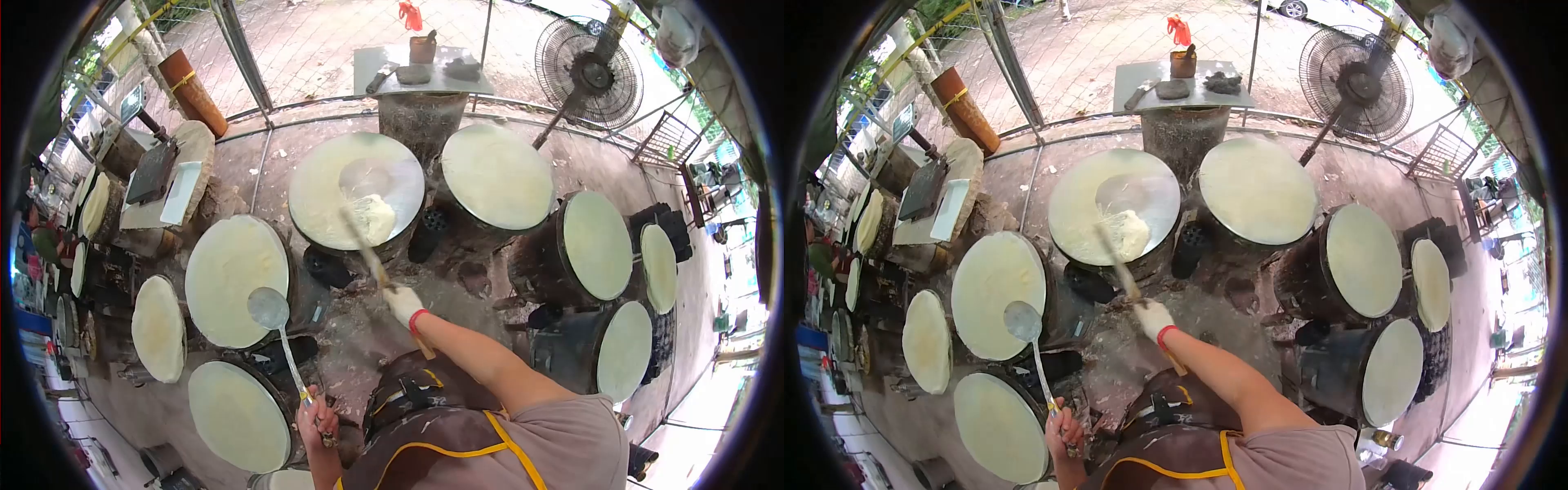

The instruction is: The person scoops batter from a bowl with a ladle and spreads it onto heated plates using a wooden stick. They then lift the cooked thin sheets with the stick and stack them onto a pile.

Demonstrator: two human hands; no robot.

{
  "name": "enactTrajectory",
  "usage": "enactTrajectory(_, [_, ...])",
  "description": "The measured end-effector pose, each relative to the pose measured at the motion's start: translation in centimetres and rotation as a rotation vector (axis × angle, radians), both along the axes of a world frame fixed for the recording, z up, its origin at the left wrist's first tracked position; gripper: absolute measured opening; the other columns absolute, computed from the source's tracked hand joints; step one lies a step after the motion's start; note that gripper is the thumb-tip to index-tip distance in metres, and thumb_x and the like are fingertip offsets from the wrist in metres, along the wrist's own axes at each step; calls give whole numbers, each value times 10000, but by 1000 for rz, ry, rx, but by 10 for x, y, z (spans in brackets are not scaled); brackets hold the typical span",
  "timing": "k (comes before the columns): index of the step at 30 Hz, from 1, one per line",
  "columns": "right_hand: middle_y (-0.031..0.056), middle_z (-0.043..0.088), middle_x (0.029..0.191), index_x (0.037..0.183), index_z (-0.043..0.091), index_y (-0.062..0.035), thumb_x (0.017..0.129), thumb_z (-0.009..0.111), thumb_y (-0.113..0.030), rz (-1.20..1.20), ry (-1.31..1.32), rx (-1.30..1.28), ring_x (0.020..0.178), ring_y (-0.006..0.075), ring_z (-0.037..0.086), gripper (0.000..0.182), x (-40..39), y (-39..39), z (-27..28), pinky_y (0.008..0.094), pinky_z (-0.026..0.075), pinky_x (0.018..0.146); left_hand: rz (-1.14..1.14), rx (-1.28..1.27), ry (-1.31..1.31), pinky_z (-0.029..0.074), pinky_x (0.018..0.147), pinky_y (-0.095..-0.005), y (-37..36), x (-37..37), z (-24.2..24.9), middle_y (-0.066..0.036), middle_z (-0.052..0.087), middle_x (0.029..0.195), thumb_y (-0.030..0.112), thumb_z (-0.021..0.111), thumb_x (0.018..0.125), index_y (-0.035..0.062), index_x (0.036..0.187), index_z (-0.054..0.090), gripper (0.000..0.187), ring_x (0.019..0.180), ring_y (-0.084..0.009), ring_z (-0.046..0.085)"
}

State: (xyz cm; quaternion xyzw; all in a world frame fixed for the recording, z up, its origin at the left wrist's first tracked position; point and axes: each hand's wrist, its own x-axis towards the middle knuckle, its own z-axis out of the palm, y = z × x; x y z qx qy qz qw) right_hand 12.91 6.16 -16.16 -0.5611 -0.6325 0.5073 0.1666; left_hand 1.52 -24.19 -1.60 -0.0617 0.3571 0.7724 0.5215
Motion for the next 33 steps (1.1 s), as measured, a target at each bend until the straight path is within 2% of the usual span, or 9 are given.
enactTrajectory(5, [209,633,838,1044,608,-45,880,471,-347,-129,98,-152,843,371,608,371,26,74,53,442,462,728,39,68,-53,305,356,-210,44,35,6,-27,402,659,80,456,912,18,1170,441,266,399,-64,341])
enactTrajectory(8, [228,610,1022,1087,589,-32,859,490,-370,410,-75,14,959,376,582,420,52,57,49,446,444,838,54,90,-101,305,383,-219,83,64,17,-21,381,685,109,487,907,25,1120,475,229,432,-67,339])
enactTrajectory(9, [235,598,1054,1105,587,-43,852,498,-381,476,-74,-205,982,381,573,432,63,59,34,441,442,859,63,63,-111,308,390,-214,96,75,22,-20,376,685,112,480,912,21,1122,477,229,437,-65,333])
enactTrajectory(13, [227,614,1004,1079,595,-48,867,485,-366,160,-42,3,967,383,577,397,95,114,29,446,454,830,71,39,-121,317,416,-207,135,106,29,-15,372,699,124,481,917,15,1122,488,232,462,-62,328])
enactTrajectory(18, [240,599,1021,1078,587,-49,862,486,-338,503,-86,31,972,384,569,374,112,131,37,452,452,843,71,54,-112,317,451,-219,166,132,32,-20,374,722,124,508,902,18,1106,487,231,493,-77,331])
enactTrajectory(23, [249,607,969,1075,585,-41,866,495,-333,384,-126,131,947,380,584,371,128,183,7,460,462,811,102,-15,-57,336,500,-243,183,147,32,-28,402,739,113,551,872,55,1073,497,216,554,-108,360])
enactTrajectory(26, [249,611,952,1064,584,-21,884,471,-320,417,-107,60,930,383,589,366,117,212,59,463,461,794,101,-15,-53,347,508,-245,191,150,35,-34,412,759,96,570,853,48,1063,496,228,591,-120,375])
enactTrajectory(29, [240,615,958,1081,576,-27,898,448,-312,631,-159,109,922,380,593,363,131,204,47,461,458,803,78,-1,-31,356,517,-248,193,148,33,-39,418,777,82,588,833,43,1056,492,246,611,-131,384])
enactTrajectory(33, [251,616,912,1001,574,-14,903,438,-290,487,-216,238,896,373,603,323,103,237,45,451,471,776,81,-52,-23,354,518,-250,196,148,33,-42,418,782,73,600,813,42,1048,487,263,613,-136,384])
